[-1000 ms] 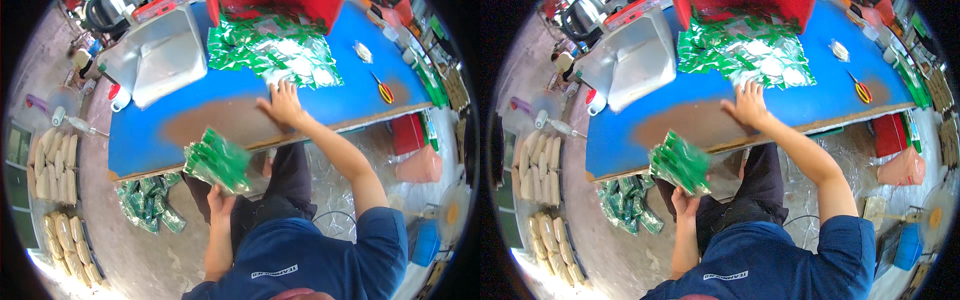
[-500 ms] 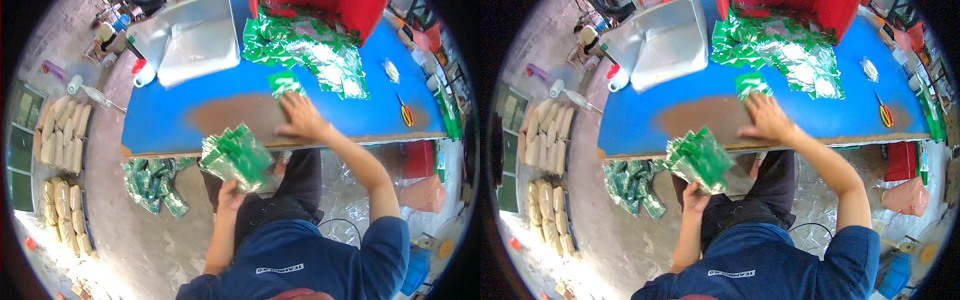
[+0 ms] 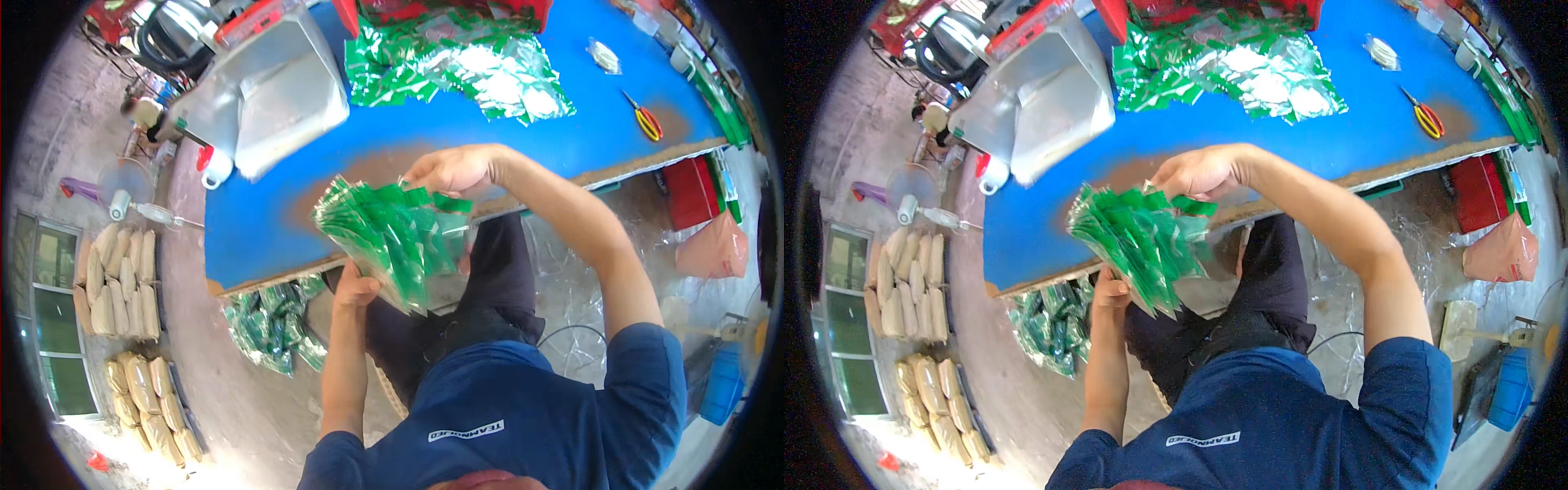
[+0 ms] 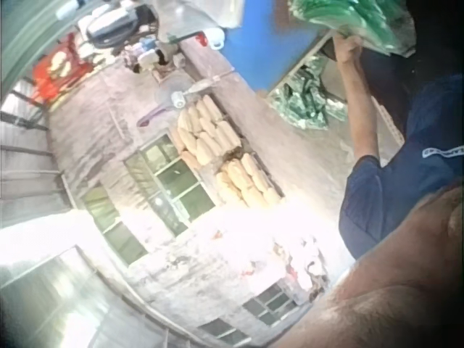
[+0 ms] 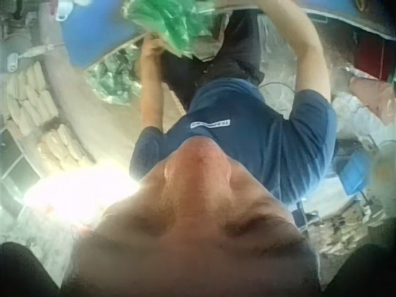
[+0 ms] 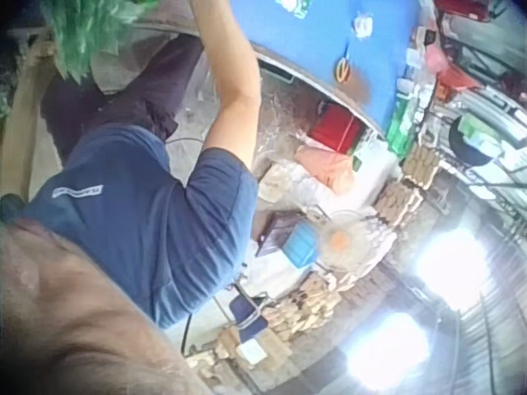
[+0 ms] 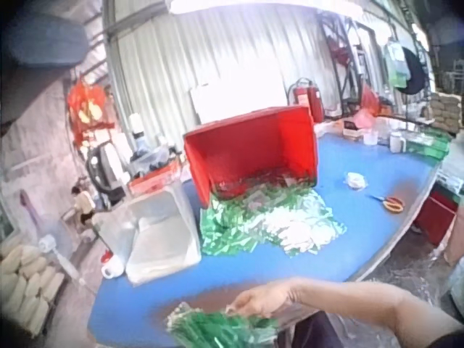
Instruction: The recorder is organizing and packing green product pouches into larger clear plastic bags.
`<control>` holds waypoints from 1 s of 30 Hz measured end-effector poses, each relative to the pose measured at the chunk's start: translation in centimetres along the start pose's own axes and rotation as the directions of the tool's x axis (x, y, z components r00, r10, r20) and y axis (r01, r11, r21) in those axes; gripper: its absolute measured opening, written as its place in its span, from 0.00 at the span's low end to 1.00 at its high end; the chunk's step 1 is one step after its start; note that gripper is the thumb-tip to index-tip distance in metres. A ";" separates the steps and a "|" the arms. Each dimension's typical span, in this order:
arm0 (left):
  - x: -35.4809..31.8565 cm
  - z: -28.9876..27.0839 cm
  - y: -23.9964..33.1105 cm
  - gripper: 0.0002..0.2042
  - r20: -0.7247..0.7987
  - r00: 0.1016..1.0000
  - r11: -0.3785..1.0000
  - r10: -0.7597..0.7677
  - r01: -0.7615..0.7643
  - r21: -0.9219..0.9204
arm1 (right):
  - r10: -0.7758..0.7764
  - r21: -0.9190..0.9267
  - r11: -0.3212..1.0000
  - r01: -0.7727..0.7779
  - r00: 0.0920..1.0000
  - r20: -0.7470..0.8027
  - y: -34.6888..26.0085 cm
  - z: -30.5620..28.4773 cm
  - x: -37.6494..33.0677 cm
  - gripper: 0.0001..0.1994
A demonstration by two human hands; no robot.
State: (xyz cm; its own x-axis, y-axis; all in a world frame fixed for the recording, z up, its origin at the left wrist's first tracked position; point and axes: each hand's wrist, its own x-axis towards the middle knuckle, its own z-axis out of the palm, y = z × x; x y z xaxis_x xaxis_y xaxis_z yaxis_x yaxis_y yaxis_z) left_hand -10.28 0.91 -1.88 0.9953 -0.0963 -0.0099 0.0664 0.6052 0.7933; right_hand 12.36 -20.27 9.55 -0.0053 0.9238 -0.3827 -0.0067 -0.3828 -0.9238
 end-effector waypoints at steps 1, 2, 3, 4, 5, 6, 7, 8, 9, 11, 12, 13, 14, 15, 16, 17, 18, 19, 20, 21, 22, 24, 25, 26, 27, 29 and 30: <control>0.4 0.2 0.0 0.42 -0.075 0.997 0.998 0.010 -0.015 -0.069 | -0.020 -0.022 1.000 0.020 1.000 -0.002 -0.2 0.2 -0.3 0.28; 0.8 0.0 0.1 0.42 -0.099 0.995 0.995 0.030 -0.039 -0.093 | -0.118 0.385 0.906 0.175 0.979 -0.168 0.0 1.3 -0.5 0.34; 1.8 -0.6 0.0 0.40 -0.133 0.990 0.995 0.043 -0.054 -0.086 | -0.133 0.685 0.637 0.353 0.926 -0.354 0.2 2.1 -1.2 0.39; 3.3 0.1 0.2 0.39 -0.169 0.978 0.992 0.125 -0.129 -0.012 | -0.265 0.484 0.733 0.478 0.856 -0.444 1.7 2.3 -1.0 0.48; 4.5 1.6 1.0 0.38 -0.200 0.955 0.975 0.220 -0.211 0.068 | -0.258 0.486 0.698 0.525 0.818 -0.513 2.7 2.6 -1.1 0.49; 6.0 3.3 1.9 0.37 -0.217 0.938 0.959 0.270 -0.242 0.146 | -0.396 0.157 0.797 0.584 0.701 -0.593 2.5 3.2 -1.0 0.52; 7.1 3.5 2.8 0.38 -0.152 0.950 0.950 0.274 -0.242 0.200 | -0.545 -0.184 0.803 0.566 0.575 -0.611 2.1 4.0 -0.7 0.56; 8.0 2.8 3.9 0.39 -0.115 0.969 0.893 0.220 -0.153 0.422 | -0.602 -0.475 0.799 0.370 0.496 -0.626 2.2 4.0 0.4 0.63; 8.5 1.9 4.7 0.40 -0.090 0.984 0.778 0.155 -0.065 0.625 | -0.606 -0.474 0.796 0.377 0.492 -0.625 2.6 4.0 1.1 0.63; 9.5 1.6 5.1 0.41 0.006 0.981 0.650 0.196 -0.135 0.748 | -0.558 -0.500 0.823 0.271 0.554 -0.618 4.1 3.3 2.1 0.62; 10.7 1.7 5.4 0.42 0.110 0.968 0.505 0.224 -0.212 0.836 | -0.586 -0.554 0.801 0.228 0.486 -0.648 6.6 2.8 3.1 0.60; 10.9 1.8 5.5 0.42 0.111 0.967 0.496 0.231 -0.215 0.841 | -0.595 -0.559 0.795 0.236 0.483 -0.642 6.1 3.1 3.3 0.60; 10.8 1.8 5.4 0.43 0.085 0.961 0.573 0.262 -0.226 0.788 | -0.546 -0.483 0.835 0.262 0.497 -0.674 5.6 3.2 3.4 0.59; 10.3 2.0 5.1 0.44 0.052 0.959 0.650 0.279 -0.229 0.724 | -0.483 -0.393 0.876 0.281 0.516 -0.707 5.3 3.9 3.3 0.59; 10.4 1.5 4.8 0.49 0.007 0.964 0.756 0.267 -0.214 0.618 | -0.578 -0.495 0.816 0.298 0.466 -0.671 5.0 3.8 3.3 0.57; 10.4 1.2 4.5 0.49 0.000 0.965 0.757 0.262 -0.205 0.621 | -0.574 -0.488 0.819 0.303 0.468 -0.672 5.3 3.8 3.4 0.57; 10.8 1.6 4.1 0.52 0.034 0.967 0.711 0.251 -0.208 0.672 | -0.594 -0.560 0.798 0.220 0.439 -0.674 5.7 3.5 3.2 0.57; 11.1 2.0 3.6 0.56 0.067 0.969 0.662 0.238 -0.212 0.718 | -0.616 -0.625 0.770 0.132 0.411 -0.672 6.1 3.2 3.1 0.57; 10.9 2.4 3.1 0.60 0.043 0.966 0.733 0.253 -0.221 0.644 | -0.594 -0.583 0.794 0.175 0.431 -0.679 6.4 3.1 3.1 0.55; 11.0 2.5 3.0 0.60 0.044 0.966 0.731 0.254 -0.222 0.645 | -0.596 -0.584 0.793 0.176 0.429 -0.679 6.4 3.0 3.4 0.55; 11.0 2.6 2.9 0.62 0.060 0.961 0.772 0.268 -0.252 0.584 | -0.585 -0.540 0.807 0.238 0.439 -0.681 6.3 3.1 3.8 0.53; 11.0 2.9 2.6 0.64 0.071 0.957 0.810 0.282 -0.277 0.516 | -0.572 -0.489 0.820 0.297 0.453 -0.684 6.3 3.1 4.0 0.50; 11.1 3.1 2.4 0.63 0.068 0.945 0.783 0.319 -0.304 0.542 | -0.510 -0.421 0.860 0.289 0.460 -0.726 6.2 3.0 3.9 0.48; 11.0 3.4 2.1 0.63 0.066 0.932 0.755 0.356 -0.329 0.568 | -0.446 -0.351 0.894 0.280 0.466 -0.764 6.3 3.0 3.8 0.45; 10.8 3.3 1.4 0.63 0.073 0.933 0.756 0.354 -0.331 0.565 | -0.445 -0.352 0.894 0.276 0.461 -0.768 6.4 3.1 4.0 0.45; 10.2 2.8 -0.8 0.61 -0.326 0.802 0.829 0.501 -0.336 0.447 | -0.442 -0.252 0.803 0.540 0.256 -0.860 6.6 3.1 4.7 0.40; 9.8 4.9 -1.1 0.59 -0.305 0.848 0.899 0.434 -0.388 0.204 | -0.437 -0.247 0.806 0.539 0.260 -0.861 5.6 3.6 4.9 0.40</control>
State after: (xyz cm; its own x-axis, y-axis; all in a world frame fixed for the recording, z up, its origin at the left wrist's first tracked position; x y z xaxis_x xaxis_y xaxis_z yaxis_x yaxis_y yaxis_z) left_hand -0.93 -4.60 0.12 0.8940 0.4219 0.1509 -0.3405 0.4205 0.8410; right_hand 8.72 -17.93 2.53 0.8623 0.4097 0.2975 0.2383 0.1900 -0.9524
